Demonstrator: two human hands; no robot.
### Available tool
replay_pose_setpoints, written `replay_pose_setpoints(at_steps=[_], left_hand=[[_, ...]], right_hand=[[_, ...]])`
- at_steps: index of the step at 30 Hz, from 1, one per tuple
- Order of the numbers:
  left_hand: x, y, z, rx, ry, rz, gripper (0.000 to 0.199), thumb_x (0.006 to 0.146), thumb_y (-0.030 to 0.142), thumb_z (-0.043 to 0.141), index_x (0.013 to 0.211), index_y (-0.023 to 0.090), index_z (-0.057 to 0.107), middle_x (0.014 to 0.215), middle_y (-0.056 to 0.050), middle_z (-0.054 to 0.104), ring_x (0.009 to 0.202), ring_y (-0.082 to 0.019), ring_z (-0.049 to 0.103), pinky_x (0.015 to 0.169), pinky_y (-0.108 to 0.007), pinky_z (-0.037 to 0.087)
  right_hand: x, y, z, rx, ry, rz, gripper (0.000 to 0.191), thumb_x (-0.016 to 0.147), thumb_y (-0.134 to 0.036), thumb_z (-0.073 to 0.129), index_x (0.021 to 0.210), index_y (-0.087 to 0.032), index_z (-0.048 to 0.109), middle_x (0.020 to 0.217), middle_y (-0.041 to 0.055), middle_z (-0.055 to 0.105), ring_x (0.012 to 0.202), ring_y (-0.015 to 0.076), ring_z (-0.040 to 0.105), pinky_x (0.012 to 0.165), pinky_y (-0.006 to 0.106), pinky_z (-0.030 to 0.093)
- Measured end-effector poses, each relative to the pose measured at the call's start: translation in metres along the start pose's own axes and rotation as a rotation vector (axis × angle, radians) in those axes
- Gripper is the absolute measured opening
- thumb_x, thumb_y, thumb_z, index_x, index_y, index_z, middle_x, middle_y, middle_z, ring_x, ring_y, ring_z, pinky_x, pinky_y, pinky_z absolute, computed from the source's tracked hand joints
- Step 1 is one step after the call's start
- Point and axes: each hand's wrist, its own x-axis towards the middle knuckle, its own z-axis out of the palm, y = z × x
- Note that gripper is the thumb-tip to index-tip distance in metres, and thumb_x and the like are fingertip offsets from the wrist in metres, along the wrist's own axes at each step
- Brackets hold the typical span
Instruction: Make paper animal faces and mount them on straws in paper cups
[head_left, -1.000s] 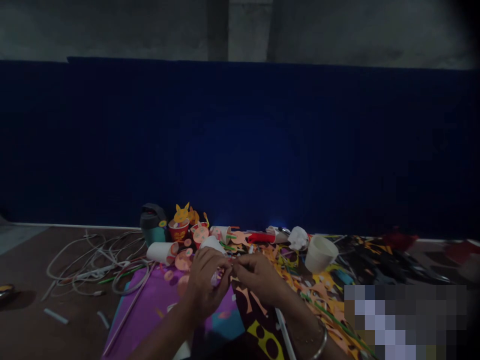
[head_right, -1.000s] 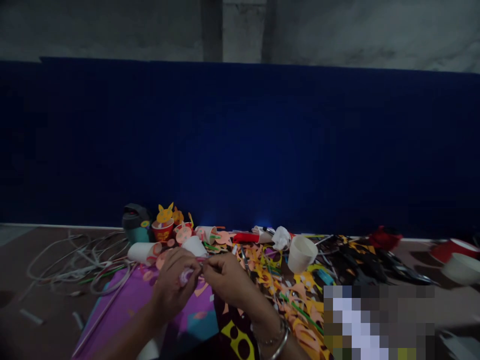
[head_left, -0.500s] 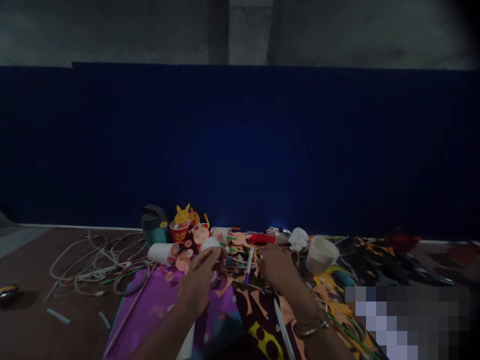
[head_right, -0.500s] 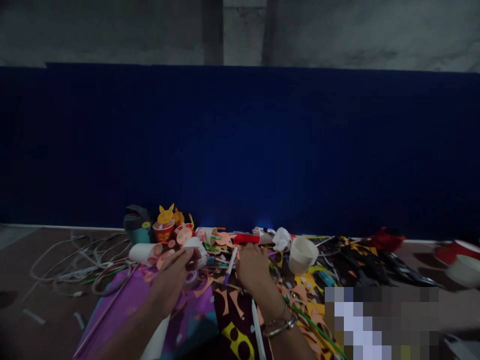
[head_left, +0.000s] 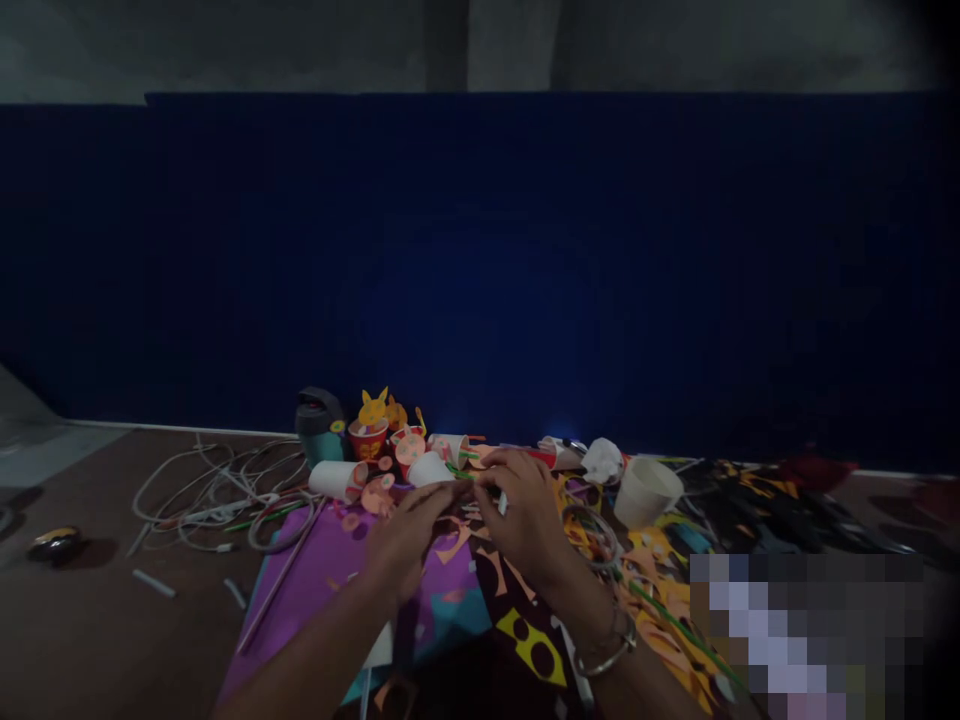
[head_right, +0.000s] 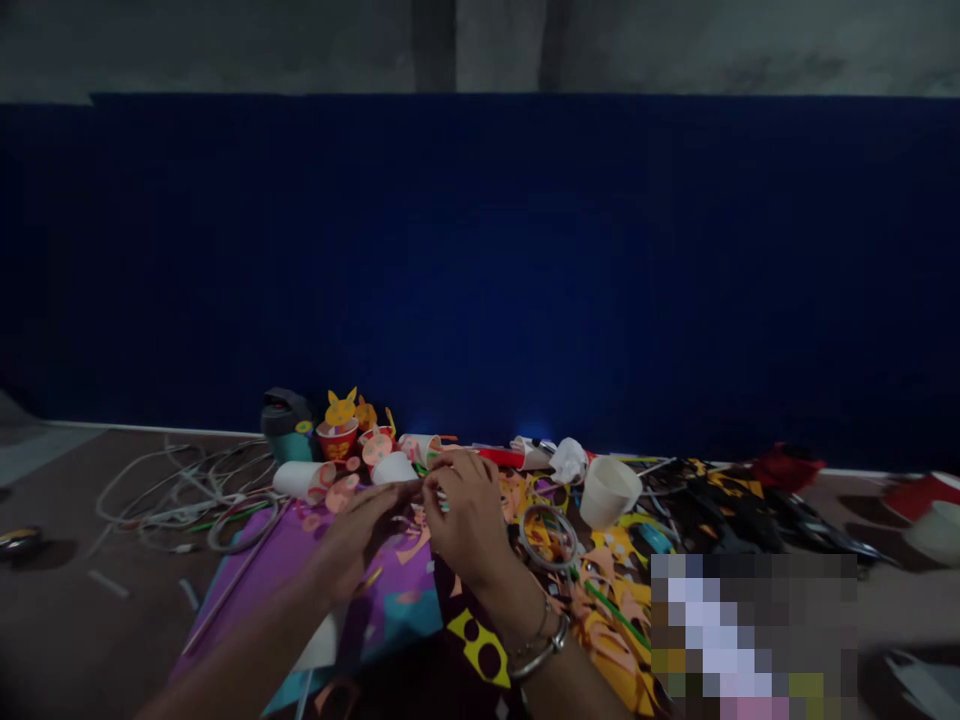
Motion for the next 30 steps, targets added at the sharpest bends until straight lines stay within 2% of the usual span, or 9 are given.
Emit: replay_pose_setpoints(at_steps=[3,5,11,15,21,23,25,27,30], left_hand=[[-0.005,0.002,-0.002,-0.135,-0.165,-0.128,0.028,0.073,0.028,0.062,0.096,0.013,0.069,0.095,-0.009,0.069,0.088,-0.020,0.062,0.069,-0.026,0.046],[-0.007,0.003,-0.004,-0.163,-0.189,-0.132,0.027,0.075,0.028,0.061,0.097,0.014,0.068,0.094,-0.008,0.069,0.085,-0.017,0.062,0.069,-0.025,0.045],[-0.014,0.005,-0.001,-0.031,-0.053,-0.043,0.028,0.072,0.033,0.067,0.092,0.014,0.068,0.096,-0.010,0.069,0.087,-0.022,0.062,0.067,-0.028,0.045],[-0.017,0.005,-0.002,-0.001,-0.028,-0.015,0.026,0.070,0.034,0.067,0.088,0.015,0.068,0.093,-0.009,0.068,0.087,-0.022,0.061,0.068,-0.028,0.045],[-0.016,0.001,-0.007,-0.030,-0.054,-0.077,0.025,0.070,0.033,0.064,0.085,0.012,0.068,0.088,-0.010,0.068,0.082,-0.021,0.061,0.069,-0.029,0.046],[-0.018,0.001,-0.007,0.087,-0.013,-0.032,0.022,0.071,0.034,0.064,0.081,0.016,0.069,0.082,-0.006,0.068,0.077,-0.019,0.060,0.066,-0.028,0.045],[-0.021,0.002,-0.006,0.297,0.020,0.077,0.018,0.072,0.037,0.063,0.074,0.020,0.069,0.071,-0.002,0.066,0.070,-0.018,0.058,0.062,-0.026,0.044],[-0.024,0.003,-0.005,0.472,0.004,0.173,0.018,0.072,0.038,0.062,0.066,0.022,0.067,0.063,0.001,0.062,0.065,-0.017,0.056,0.058,-0.026,0.042],[-0.026,0.005,-0.003,0.469,0.001,0.162,0.019,0.073,0.038,0.061,0.067,0.021,0.067,0.064,0.000,0.062,0.064,-0.017,0.056,0.058,-0.026,0.042]], right_hand=[[-0.001,-0.005,-0.003,-0.078,-0.045,-0.053,0.010,0.081,-0.013,0.052,0.081,-0.019,0.060,0.101,0.0070,0.060,0.102,0.0226,0.051,0.091,0.040,0.032],[-0.001,-0.003,-0.002,-0.046,-0.066,-0.029,0.009,0.081,-0.013,0.052,0.080,-0.019,0.059,0.103,0.0069,0.059,0.103,0.0222,0.051,0.090,0.038,0.034],[0.000,0.010,0.003,0.081,-0.128,0.034,0.016,0.081,-0.018,0.057,0.096,-0.021,0.062,0.103,0.0072,0.059,0.102,0.0217,0.053,0.088,0.037,0.040],[-0.001,0.005,0.001,0.065,-0.156,0.027,0.007,0.078,-0.017,0.061,0.081,-0.022,0.065,0.103,0.0056,0.059,0.103,0.0218,0.053,0.089,0.038,0.038],[0.000,-0.003,-0.006,0.008,-0.163,-0.007,0.007,0.075,-0.014,0.064,0.075,-0.021,0.064,0.105,0.0053,0.059,0.105,0.0236,0.051,0.091,0.044,0.034],[0.000,0.000,-0.006,0.091,-0.211,0.050,0.006,0.074,-0.015,0.065,0.070,-0.020,0.064,0.102,0.0050,0.061,0.101,0.0224,0.054,0.089,0.041,0.038],[-0.001,0.005,-0.006,0.236,-0.291,0.143,0.007,0.072,-0.020,0.067,0.066,-0.019,0.064,0.098,0.0051,0.061,0.095,0.0205,0.058,0.082,0.036,0.046],[-0.003,0.010,-0.004,0.353,-0.361,0.215,0.008,0.071,-0.022,0.068,0.065,-0.018,0.065,0.097,0.0056,0.062,0.091,0.0196,0.060,0.073,0.031,0.050],[-0.004,0.011,-0.004,0.368,-0.358,0.234,0.006,0.073,-0.020,0.065,0.067,-0.019,0.065,0.098,0.0051,0.061,0.093,0.0200,0.060,0.076,0.032,0.051]])
